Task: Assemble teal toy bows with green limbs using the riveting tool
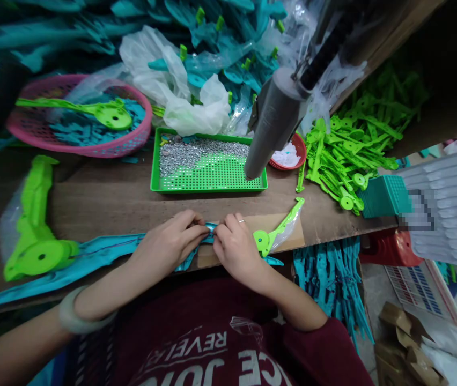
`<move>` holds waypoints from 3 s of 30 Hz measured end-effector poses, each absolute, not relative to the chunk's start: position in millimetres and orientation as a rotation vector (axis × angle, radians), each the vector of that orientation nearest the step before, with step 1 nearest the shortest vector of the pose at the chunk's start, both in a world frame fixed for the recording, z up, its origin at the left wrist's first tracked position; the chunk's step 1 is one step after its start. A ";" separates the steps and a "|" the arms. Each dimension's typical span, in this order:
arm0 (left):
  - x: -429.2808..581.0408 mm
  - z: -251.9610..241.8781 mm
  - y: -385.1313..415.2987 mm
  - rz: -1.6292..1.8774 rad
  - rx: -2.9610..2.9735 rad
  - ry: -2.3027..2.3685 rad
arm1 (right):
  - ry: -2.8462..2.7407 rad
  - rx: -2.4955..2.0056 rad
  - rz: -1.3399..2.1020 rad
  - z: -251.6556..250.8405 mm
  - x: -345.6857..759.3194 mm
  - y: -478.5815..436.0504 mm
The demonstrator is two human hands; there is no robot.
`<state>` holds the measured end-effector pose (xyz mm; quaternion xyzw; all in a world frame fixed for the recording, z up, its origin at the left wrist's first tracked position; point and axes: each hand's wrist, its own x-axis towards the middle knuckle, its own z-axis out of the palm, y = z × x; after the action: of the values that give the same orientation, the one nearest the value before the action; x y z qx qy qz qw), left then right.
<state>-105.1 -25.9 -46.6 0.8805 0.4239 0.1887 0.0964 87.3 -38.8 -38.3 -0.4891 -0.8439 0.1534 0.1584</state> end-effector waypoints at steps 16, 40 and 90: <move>-105.2 -50.9 -16.7 0.498 2.365 1.203 | -2.296 -1.501 0.549 -36.9 81.2 -37.1; -104.4 -39.3 -8.8 0.241 2.360 1.160 | -2.274 -1.492 0.562 -34.5 86.5 -35.4; -95.3 -32.3 2.2 0.016 2.292 1.196 | -2.197 -1.501 0.664 -39.0 85.0 -40.3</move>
<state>-95.3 2.2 -32.3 0.8525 0.4447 0.0060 0.2745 85.0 -40.3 -39.0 -0.5364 -0.7852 0.2373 0.1984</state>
